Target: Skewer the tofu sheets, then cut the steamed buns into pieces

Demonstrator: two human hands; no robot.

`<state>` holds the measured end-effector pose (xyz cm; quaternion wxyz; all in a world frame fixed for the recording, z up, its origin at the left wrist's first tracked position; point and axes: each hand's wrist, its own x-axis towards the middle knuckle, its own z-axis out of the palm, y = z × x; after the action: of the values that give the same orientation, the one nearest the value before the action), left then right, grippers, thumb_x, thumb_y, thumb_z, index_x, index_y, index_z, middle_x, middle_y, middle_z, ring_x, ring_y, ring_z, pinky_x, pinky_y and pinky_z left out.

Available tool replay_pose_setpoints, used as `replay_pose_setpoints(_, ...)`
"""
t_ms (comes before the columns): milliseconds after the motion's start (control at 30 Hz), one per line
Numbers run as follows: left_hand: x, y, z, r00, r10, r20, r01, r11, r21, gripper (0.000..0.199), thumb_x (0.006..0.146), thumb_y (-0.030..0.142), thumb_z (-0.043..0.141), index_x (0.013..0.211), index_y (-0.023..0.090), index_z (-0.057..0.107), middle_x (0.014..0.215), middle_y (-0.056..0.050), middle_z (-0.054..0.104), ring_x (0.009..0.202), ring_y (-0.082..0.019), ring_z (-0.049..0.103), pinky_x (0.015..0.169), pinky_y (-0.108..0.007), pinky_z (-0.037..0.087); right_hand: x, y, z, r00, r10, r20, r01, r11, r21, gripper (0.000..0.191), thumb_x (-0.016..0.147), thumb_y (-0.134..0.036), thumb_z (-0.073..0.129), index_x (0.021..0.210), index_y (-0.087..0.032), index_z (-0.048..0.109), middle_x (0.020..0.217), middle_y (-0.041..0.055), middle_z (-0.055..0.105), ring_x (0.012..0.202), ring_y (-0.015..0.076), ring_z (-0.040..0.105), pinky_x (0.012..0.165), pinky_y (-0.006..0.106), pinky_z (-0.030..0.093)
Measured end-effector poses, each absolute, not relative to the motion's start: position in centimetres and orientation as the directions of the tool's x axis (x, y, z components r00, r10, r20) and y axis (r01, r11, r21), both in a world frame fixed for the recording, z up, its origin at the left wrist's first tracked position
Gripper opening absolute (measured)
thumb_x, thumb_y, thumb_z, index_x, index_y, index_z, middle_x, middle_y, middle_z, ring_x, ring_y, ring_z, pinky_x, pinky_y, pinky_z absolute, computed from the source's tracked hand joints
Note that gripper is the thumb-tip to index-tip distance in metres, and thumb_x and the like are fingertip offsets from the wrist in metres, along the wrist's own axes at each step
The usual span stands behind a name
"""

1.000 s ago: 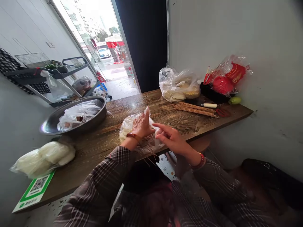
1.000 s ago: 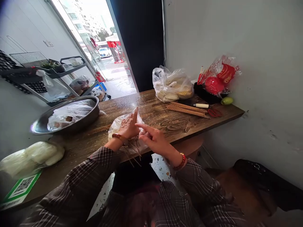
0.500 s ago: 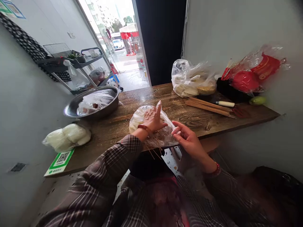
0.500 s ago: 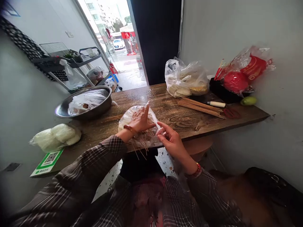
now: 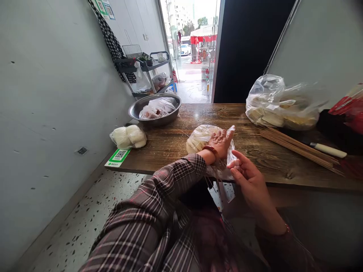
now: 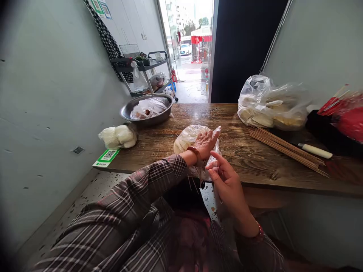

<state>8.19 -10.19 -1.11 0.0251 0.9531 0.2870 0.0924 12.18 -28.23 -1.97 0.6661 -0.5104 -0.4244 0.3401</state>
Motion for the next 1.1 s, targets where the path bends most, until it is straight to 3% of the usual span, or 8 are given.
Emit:
replay_pose_setpoints(167,7.7,-10.2,-0.3,0.885,0.459,0.081,0.456,-0.888,0.051,0.119,0.065,0.022,0.075,0.158,0.015,0.001,0.152,-0.023,0.036,0.137,-0.039,0.038,0.112,-0.050,0.028,12.9,-28.8,-1.9,0.510,0.841,0.179,-0.048,0.236,-0.971,0.044,0.086,-0.031,0.071,0.129,-0.034,0.063,0.092,-0.0013,0.061,0.083,0.0115,0.058,0.076,0.025,0.049)
replay_pose_setpoints(367,6.7,-9.7,2.1,0.908,0.418,-0.020,0.417,-0.908,-0.028,0.119,0.060,0.013,0.073,0.158,0.016,0.005,0.156,-0.023,0.030,0.142,-0.041,0.032,0.114,-0.050,0.024,14.8,-30.0,-4.7,0.574,0.818,0.035,-0.095,0.108,-0.990,0.051,0.078,-0.038,0.075,0.126,-0.024,0.064,0.081,-0.0015,0.060,0.066,0.0110,0.052,0.059,0.025,0.045)
replay_pose_setpoints(567,6.3,-9.4,3.1,0.923,0.374,-0.085,0.368,-0.926,-0.085,0.120,0.061,0.024,0.074,0.158,0.013,0.005,0.156,-0.023,0.030,0.143,-0.040,0.030,0.116,-0.049,0.025,17.6,-30.1,-7.8,0.644,0.765,-0.021,0.047,-0.067,-0.997,0.032,0.073,-0.047,0.076,0.086,-0.019,0.073,0.068,0.0010,0.062,0.056,0.0124,0.048,0.053,0.027,0.038)
replay_pose_setpoints(667,6.4,-9.2,3.2,0.918,0.391,-0.072,0.385,-0.919,-0.080,0.118,0.061,0.026,0.073,0.158,0.013,0.006,0.153,-0.022,0.035,0.140,-0.039,0.035,0.113,-0.047,0.029,17.6,-30.2,-7.1,0.630,0.775,-0.040,-0.074,0.008,-0.997,0.028,0.075,-0.047,0.075,0.083,-0.021,0.070,0.071,-0.0005,0.062,0.059,0.0120,0.050,0.056,0.026,0.041)
replay_pose_setpoints(767,6.5,-8.9,3.1,0.913,0.405,-0.055,0.402,-0.914,-0.055,0.120,0.059,0.027,0.073,0.157,0.012,0.005,0.152,-0.022,0.037,0.137,-0.038,0.038,0.112,-0.045,0.031,16.0,-30.3,-5.7,0.567,0.823,-0.022,-0.282,0.169,-0.944,0.024,0.079,-0.046,0.073,0.082,-0.024,0.063,0.086,0.0002,0.067,0.077,0.0153,0.060,0.074,0.029,0.049)
replay_pose_setpoints(833,6.5,-8.8,2.9,0.909,0.414,-0.042,0.412,-0.910,-0.044,0.120,0.059,0.026,0.073,0.157,0.013,0.005,0.152,-0.022,0.037,0.137,-0.038,0.038,0.112,-0.046,0.031,14.4,-30.2,-5.1,0.521,0.853,-0.029,-0.420,0.227,-0.879,0.025,0.081,-0.046,0.072,0.082,-0.026,0.058,0.084,-0.0011,0.066,0.080,0.0161,0.062,0.082,0.032,0.051)
replay_pose_setpoints(967,6.5,-8.9,2.9,0.904,0.425,-0.041,0.423,-0.905,-0.049,0.120,0.059,0.024,0.073,0.157,0.014,0.006,0.153,-0.022,0.035,0.139,-0.039,0.036,0.113,-0.046,0.029,11.8,-29.3,-5.4,0.421,0.899,-0.116,-0.589,0.174,-0.789,0.033,0.083,-0.049,0.070,0.080,-0.025,0.048,0.061,-0.0077,0.043,0.056,0.0108,0.047,0.062,0.026,0.048)
replay_pose_setpoints(1100,6.5,-9.0,3.0,0.906,0.421,-0.038,0.420,-0.907,-0.041,0.120,0.059,0.025,0.075,0.157,0.011,0.007,0.152,-0.024,0.036,0.139,-0.039,0.036,0.113,-0.046,0.029,11.2,-29.0,-7.1,0.433,0.895,-0.110,-0.427,0.096,-0.899,0.035,0.080,-0.048,0.072,0.088,-0.026,0.045,0.059,-0.0107,0.034,0.048,0.0084,0.031,0.047,0.022,0.030)
